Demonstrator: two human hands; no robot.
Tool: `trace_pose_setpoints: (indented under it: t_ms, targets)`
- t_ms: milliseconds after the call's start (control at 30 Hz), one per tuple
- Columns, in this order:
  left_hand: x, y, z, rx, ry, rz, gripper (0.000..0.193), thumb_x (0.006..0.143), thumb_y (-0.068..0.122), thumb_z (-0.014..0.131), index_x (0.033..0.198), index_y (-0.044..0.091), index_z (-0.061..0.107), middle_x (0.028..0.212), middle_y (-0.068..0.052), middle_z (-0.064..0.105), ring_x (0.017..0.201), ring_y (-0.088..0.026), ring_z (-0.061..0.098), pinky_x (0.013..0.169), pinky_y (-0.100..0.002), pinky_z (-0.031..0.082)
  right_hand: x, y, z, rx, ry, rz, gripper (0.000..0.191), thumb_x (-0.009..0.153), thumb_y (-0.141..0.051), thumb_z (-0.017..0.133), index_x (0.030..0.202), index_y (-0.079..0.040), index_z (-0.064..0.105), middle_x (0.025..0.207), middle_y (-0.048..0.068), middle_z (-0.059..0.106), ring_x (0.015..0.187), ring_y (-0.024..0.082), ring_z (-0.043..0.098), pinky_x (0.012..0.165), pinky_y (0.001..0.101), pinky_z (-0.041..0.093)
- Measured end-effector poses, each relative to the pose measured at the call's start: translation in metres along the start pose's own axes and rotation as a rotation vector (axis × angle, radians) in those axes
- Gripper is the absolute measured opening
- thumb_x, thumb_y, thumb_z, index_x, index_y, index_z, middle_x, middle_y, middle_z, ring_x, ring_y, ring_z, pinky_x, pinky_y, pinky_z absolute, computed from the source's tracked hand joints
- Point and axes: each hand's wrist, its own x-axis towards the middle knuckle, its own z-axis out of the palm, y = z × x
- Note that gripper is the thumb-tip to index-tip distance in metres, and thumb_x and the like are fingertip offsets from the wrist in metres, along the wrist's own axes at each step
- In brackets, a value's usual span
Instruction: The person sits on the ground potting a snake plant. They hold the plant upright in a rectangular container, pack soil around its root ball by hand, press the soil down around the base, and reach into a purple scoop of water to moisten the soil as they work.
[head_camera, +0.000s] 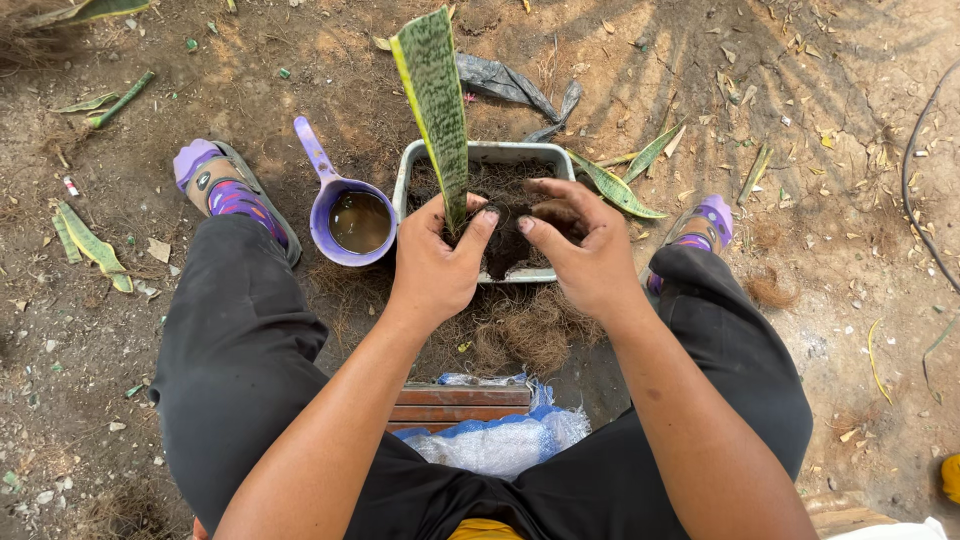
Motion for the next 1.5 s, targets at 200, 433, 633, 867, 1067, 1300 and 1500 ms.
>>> trace_pose_setpoints:
  t_ms: [200, 433, 633, 867, 1067, 1300, 1500]
  targets:
    - [0.004, -0.006, 0.005, -0.009, 0.056, -0.087, 0.019, 0.096, 0.019, 0.073, 0.104, 0.002, 0.071, 0.089, 0.0, 0.07, 0.082, -0.006, 0.061, 0.075, -0.025, 0.051, -0.003, -0.001, 0.009, -0.004, 0.111, -0.064, 0.019, 0.095, -0.004, 0.075, 0.113, 0.0, 0.074, 0.103, 0.002, 0.072, 0.093, 0.006, 0.065, 0.083, 0.0217, 0.053]
    - [0.002, -0.006, 0.005, -0.075, -0.023, -0.052, 0.023, 0.094, 0.019, 0.076, 0.108, 0.002, 0.071, 0.096, -0.002, 0.073, 0.089, -0.007, 0.063, 0.081, -0.026, 0.053, -0.003, 0.006, 0.007, -0.043, 0.133, -0.092, 0.017, 0.096, -0.005, 0.073, 0.113, -0.001, 0.075, 0.103, 0.001, 0.073, 0.093, 0.005, 0.064, 0.083, 0.021, 0.052]
    - [0.003, -0.001, 0.005, -0.011, 0.023, -0.06, 0.021, 0.095, 0.018, 0.075, 0.108, 0.002, 0.072, 0.095, -0.002, 0.074, 0.088, -0.006, 0.064, 0.081, -0.026, 0.053, -0.003, 0.005, 0.003, -0.106, 0.082, -0.105, 0.017, 0.099, -0.009, 0.071, 0.112, 0.0, 0.075, 0.099, -0.001, 0.073, 0.089, 0.004, 0.062, 0.08, 0.0199, 0.051]
    - [0.001, 0.014, 0.005, 0.028, -0.03, 0.008, 0.016, 0.095, 0.013, 0.074, 0.106, 0.002, 0.073, 0.092, -0.003, 0.072, 0.084, -0.008, 0.063, 0.076, -0.027, 0.052, 0.001, 0.002, -0.001, -0.137, 0.057, -0.008, 0.014, 0.096, -0.01, 0.074, 0.107, -0.001, 0.075, 0.091, -0.005, 0.067, 0.08, 0.002, 0.055, 0.07, 0.0198, 0.046]
    - [-0.004, 0.025, 0.002, 0.175, -0.023, 0.095, 0.015, 0.093, 0.011, 0.075, 0.105, 0.002, 0.073, 0.088, -0.005, 0.07, 0.077, -0.009, 0.063, 0.07, -0.026, 0.051, -0.005, 0.001, 0.001, -0.276, 0.03, -0.083, 0.013, 0.1, -0.009, 0.069, 0.109, -0.001, 0.067, 0.088, -0.004, 0.062, 0.078, 0.003, 0.051, 0.069, 0.0205, 0.045]
    - [-0.003, 0.014, 0.004, 0.068, -0.012, -0.066, 0.018, 0.095, 0.016, 0.074, 0.106, 0.003, 0.073, 0.086, -0.002, 0.071, 0.078, -0.006, 0.061, 0.071, -0.026, 0.051, -0.005, 0.004, 0.01, -0.13, 0.064, -0.032, 0.014, 0.101, -0.011, 0.068, 0.111, 0.0, 0.068, 0.094, -0.004, 0.065, 0.084, 0.003, 0.056, 0.073, 0.0208, 0.048]
    - [0.001, 0.0, 0.006, -0.02, 0.057, -0.041, 0.02, 0.095, 0.017, 0.074, 0.108, 0.002, 0.072, 0.094, 0.0, 0.073, 0.088, -0.005, 0.064, 0.081, -0.025, 0.053, -0.003, 0.006, 0.007, -0.095, 0.057, -0.065, 0.025, 0.096, -0.012, 0.072, 0.118, 0.0, 0.068, 0.101, -0.003, 0.07, 0.091, 0.002, 0.062, 0.081, 0.0196, 0.052]
